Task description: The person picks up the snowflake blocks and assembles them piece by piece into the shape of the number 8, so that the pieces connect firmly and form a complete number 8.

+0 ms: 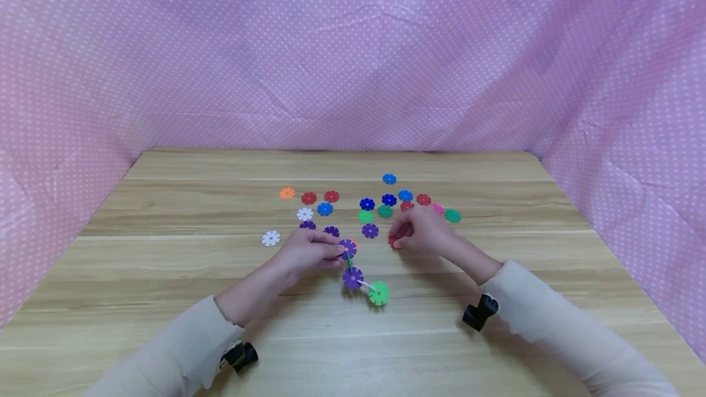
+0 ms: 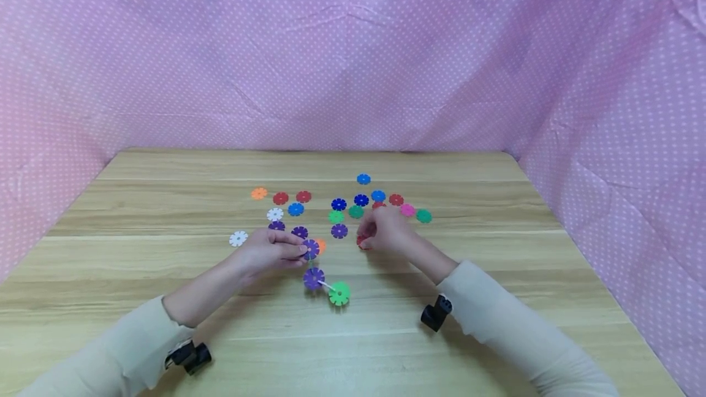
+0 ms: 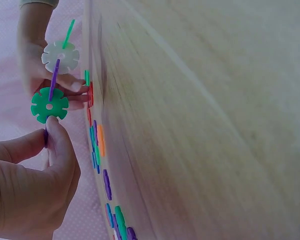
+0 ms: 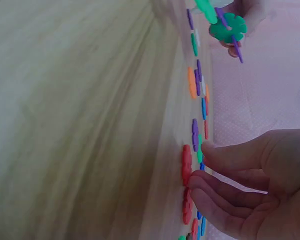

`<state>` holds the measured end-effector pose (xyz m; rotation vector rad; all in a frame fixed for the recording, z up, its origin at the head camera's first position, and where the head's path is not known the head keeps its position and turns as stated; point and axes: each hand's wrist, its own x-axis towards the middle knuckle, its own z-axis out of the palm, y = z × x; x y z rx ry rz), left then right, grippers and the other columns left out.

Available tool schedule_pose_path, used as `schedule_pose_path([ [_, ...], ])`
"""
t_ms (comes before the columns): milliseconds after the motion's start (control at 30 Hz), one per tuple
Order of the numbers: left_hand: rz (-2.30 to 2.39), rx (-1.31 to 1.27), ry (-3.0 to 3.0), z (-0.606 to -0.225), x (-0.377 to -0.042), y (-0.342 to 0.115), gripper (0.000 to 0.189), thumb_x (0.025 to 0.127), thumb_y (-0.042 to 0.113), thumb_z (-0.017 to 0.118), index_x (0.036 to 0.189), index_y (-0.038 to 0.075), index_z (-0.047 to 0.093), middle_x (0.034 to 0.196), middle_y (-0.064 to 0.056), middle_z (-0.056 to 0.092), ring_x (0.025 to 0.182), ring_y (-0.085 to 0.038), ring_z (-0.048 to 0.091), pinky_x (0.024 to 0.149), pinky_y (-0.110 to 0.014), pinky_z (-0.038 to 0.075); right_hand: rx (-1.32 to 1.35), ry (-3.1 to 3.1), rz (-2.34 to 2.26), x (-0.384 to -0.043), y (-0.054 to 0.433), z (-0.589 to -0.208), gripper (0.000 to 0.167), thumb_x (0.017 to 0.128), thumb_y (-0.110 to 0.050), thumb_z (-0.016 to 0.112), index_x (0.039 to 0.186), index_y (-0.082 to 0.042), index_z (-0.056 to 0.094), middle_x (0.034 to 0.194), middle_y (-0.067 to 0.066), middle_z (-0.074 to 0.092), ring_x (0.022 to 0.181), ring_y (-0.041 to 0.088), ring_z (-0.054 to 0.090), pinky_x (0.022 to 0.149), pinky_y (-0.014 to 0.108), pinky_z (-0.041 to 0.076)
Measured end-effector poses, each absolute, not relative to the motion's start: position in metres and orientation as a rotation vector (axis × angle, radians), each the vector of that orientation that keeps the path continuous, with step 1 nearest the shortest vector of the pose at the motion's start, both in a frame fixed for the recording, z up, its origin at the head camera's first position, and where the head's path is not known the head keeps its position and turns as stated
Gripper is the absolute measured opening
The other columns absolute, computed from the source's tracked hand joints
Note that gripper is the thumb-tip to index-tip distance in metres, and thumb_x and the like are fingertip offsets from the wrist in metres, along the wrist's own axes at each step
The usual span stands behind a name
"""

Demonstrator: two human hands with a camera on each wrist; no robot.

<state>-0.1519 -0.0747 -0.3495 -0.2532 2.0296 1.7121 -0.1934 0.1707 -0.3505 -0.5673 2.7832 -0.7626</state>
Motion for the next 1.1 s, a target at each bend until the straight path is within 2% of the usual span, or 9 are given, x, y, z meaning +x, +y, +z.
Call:
schedule_pose_path([
  [267, 1.692, -0.258, 2.042, -0.3497, -0.1520, -0.0752, 0.018, 0.088, 0.004, 0.066, 0.106, -0.001, 0.069, 0.102, -0.015, 0.072, 0.073, -0.011, 0.070, 0.082, -0.031, 0.059, -0.619, 2.800, -0.665, -0.1928, 0.1677, -0.3535, 0.018, 0.073, 0.000, 0.080, 0.088, -0.009, 0.073, 0.084, 0.004, 0.070, 0.074, 0.013, 0.059, 0.069, 0.025, 0.057],
  [667, 1.698, -0.255, 2.042, -0.3507, -0.1513, -0.0752, 0.017, 0.088, 0.004, 0.067, 0.104, -0.001, 0.070, 0.096, -0.014, 0.073, 0.072, -0.010, 0.070, 0.082, -0.031, 0.060, -0.631, 2.817, -0.611, -0.1952, 0.1684, -0.3531, 0.027, 0.072, -0.005, 0.083, 0.096, -0.006, 0.072, 0.088, 0.006, 0.070, 0.076, 0.014, 0.060, 0.069, 0.025, 0.057],
  [1100, 1.720, -0.252, 2.031, -0.3502, -0.1509, -0.0786, 0.018, 0.088, 0.004, 0.065, 0.105, -0.001, 0.069, 0.101, -0.015, 0.071, 0.076, -0.012, 0.070, 0.083, -0.031, 0.060, -0.606, 2.815, -0.702, -0.1989, 0.1692, -0.3519, 0.020, 0.069, -0.008, 0.085, 0.079, -0.012, 0.069, 0.078, 0.000, 0.068, 0.070, 0.011, 0.058, 0.064, 0.022, 0.054],
])
